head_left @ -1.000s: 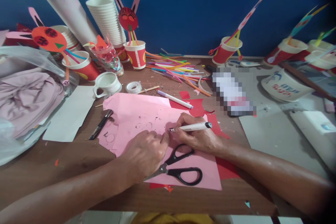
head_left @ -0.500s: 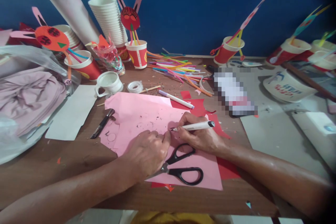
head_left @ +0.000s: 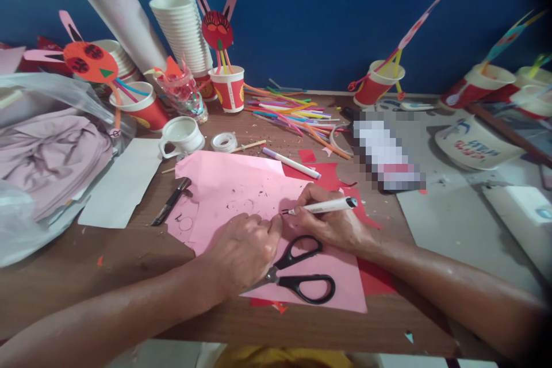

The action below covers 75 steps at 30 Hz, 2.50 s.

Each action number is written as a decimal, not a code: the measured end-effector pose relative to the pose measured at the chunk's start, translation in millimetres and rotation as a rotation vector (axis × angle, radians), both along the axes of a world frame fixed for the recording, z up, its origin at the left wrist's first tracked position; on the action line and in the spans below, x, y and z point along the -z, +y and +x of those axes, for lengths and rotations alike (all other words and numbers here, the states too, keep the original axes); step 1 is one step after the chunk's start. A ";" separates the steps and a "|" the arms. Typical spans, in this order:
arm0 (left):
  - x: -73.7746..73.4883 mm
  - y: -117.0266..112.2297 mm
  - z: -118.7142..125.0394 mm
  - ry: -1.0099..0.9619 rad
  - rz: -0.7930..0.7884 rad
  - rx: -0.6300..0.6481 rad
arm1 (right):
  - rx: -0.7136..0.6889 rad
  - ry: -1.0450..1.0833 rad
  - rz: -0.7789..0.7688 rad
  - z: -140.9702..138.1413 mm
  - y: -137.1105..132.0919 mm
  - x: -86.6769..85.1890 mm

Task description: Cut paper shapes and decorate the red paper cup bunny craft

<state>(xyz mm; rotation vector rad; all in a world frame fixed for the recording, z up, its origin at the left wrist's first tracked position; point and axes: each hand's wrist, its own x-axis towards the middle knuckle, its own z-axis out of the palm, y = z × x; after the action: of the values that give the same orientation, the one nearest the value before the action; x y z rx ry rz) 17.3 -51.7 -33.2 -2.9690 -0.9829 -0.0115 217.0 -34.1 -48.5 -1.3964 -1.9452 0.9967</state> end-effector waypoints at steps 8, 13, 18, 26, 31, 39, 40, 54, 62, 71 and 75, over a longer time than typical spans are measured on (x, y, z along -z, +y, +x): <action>-2.0 1.0 0.8 0.012 -0.002 -0.004 | 0.018 0.078 -0.010 -0.4 0.4 0.0; -1.7 0.5 1.0 0.000 0.001 -0.003 | 0.036 0.054 0.004 -2.1 1.2 -0.2; -2.4 0.5 2.1 0.003 -0.022 -0.012 | 0.024 0.016 0.027 -3.3 1.5 -1.8; -0.1 1.2 0.2 -0.018 -0.005 -0.011 | 0.017 -0.017 0.041 -3.7 1.7 -3.3; 0.0 1.1 0.1 0.004 -0.001 0.004 | -0.012 -0.019 0.041 -3.7 2.0 -6.8; -0.6 1.0 1.6 0.003 -0.017 -0.005 | -0.019 0.042 -0.043 -3.6 -0.2 -9.0; -0.6 0.8 1.4 0.002 -0.020 -0.006 | -0.019 0.047 -0.049 -3.7 -0.4 -9.4; -0.2 0.5 0.9 -0.010 -0.018 -0.011 | -0.004 0.176 -0.050 -3.0 1.6 -6.9; 1.2 0.6 -0.5 -0.003 -0.002 -0.016 | -0.050 0.084 -0.040 -2.9 1.5 -8.2; 0.4 1.2 1.1 0.031 -0.019 -0.010 | -0.074 0.057 -0.039 -2.0 1.9 -7.2; 0.4 1.3 0.6 0.034 -0.015 -0.003 | -0.061 0.053 -0.054 -3.4 1.6 -8.0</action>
<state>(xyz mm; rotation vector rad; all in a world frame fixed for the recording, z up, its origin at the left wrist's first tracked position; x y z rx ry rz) 18.0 -50.5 -33.6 -2.9708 -0.9880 0.0465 213.7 -32.5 -40.5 -1.3324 -1.9458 1.1108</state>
